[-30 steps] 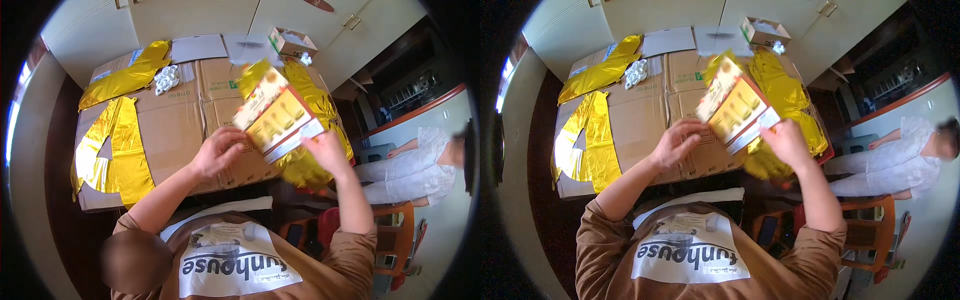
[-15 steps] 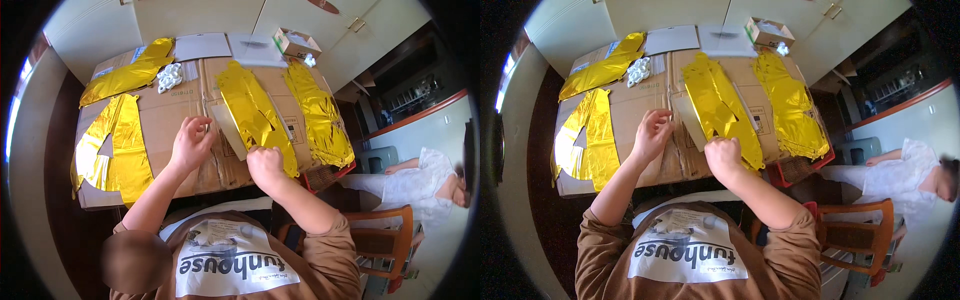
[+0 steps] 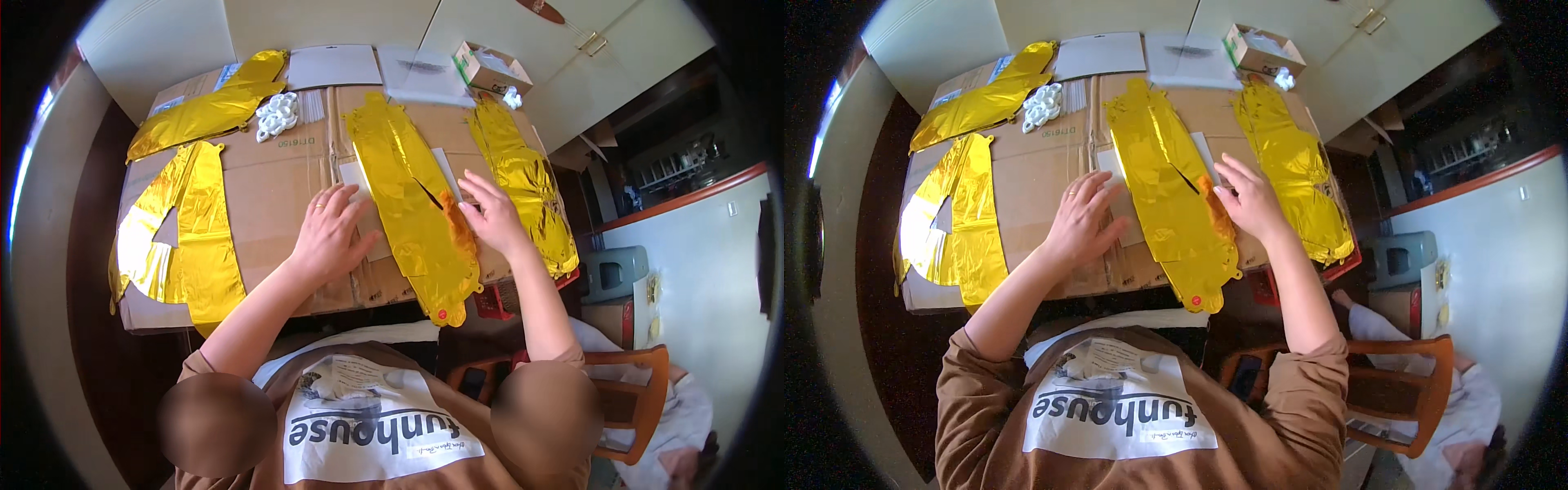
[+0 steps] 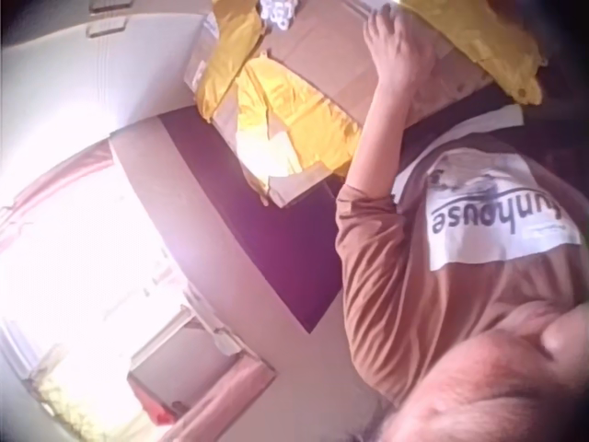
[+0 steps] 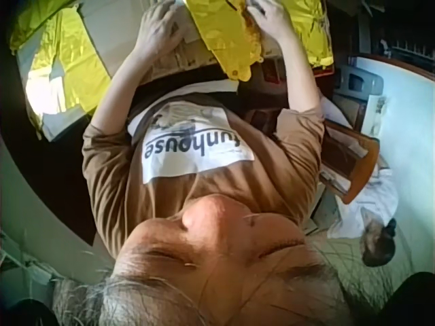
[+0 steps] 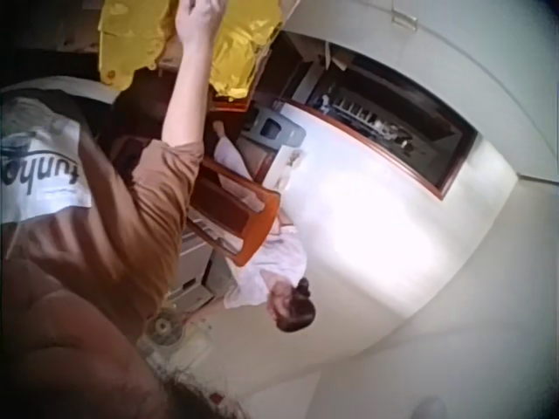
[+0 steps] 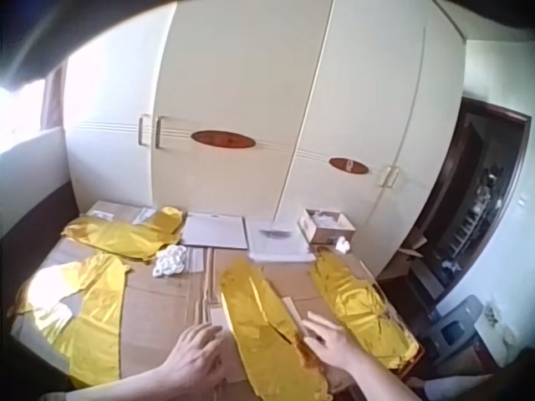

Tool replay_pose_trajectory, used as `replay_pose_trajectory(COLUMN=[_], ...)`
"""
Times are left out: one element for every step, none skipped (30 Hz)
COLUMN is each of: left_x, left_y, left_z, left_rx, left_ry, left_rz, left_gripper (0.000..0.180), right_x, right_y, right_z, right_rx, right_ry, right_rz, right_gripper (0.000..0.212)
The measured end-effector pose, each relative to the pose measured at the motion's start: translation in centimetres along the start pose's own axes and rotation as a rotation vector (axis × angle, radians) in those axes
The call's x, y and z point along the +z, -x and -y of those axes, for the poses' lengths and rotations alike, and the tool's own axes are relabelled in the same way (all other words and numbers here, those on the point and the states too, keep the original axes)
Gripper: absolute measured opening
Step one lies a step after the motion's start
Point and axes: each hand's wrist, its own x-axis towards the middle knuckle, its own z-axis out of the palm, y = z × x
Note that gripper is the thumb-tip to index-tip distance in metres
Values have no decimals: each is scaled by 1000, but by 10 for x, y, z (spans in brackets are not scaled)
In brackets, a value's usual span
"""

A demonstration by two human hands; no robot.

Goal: Folding gold-colored metallic packaging sheets on a table covered with cardboard.

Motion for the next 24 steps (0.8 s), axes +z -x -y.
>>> replay_pose_trajectory(left_x=[2,4,6,5,3,2,-2,-7,-12,-12,-12,-13,-13,-15,-16,-14,-13,-13,-12,-11,-11,-13,-15,-17], left_y=[-2,-5,-7,-5,-3,-3,-3,-2,0,4,8,12,14,15,16,18,20,21,22,24,25,25,24,23], left_z=[0,-2,-2,2,7,11,13,13,13,13,12,10,7,3,-2,-7,-12,-15,-15,-14,-13,-10,-5,-1], left_rx=[11,23,33,23,13,14,29,46,59,68,77,87,88,88,92,94,96,97,106,115,126,124,122,119], left_ry=[-26,-51,-75,-57,-38,-13,-11,-8,-8,-4,0,5,-25,-55,-81,-62,-44,-29,-35,-39,-44,-42,-38,-33], left_rz=[15,31,53,79,105,132,156,181,207,215,224,231,203,177,146,157,167,175,204,234,263,279,296,313], left_gripper=[57,57,58,58,59,60,60,61,61,62,62,62,63,63,64,65,67,68,70,72,75,77,79,81], right_x=[10,20,29,34,37,37,39,40,40,39,39,38,37,38,38,39,40,39,39,39,40,42,43,44], right_y=[0,3,7,10,17,26,36,45,52,59,65,70,75,78,77,74,72,70,68,68,68,70,72,73], right_z=[-5,-9,-8,0,9,16,20,25,33,39,43,45,45,45,41,36,33,30,28,28,28,28,29,31], right_rx=[-15,-28,-21,-34,-46,-48,-63,-71,-80,-87,-85,-86,-87,-87,-88,-89,-89,-105,-120,-135,-146,-156,-165,-158], right_ry=[50,102,68,123,178,239,240,215,187,161,140,128,115,102,59,16,-28,-14,0,14,34,55,76,101], right_rz=[41,81,134,130,124,115,102,81,61,40,19,11,2,-6,-23,-40,-57,-42,-26,-11,-8,-4,-1,5], right_gripper=[44,48,50,51,53,54,57,57,57,56,54,54,53,52,51,50,49,48,48,47,48,49,50,51])
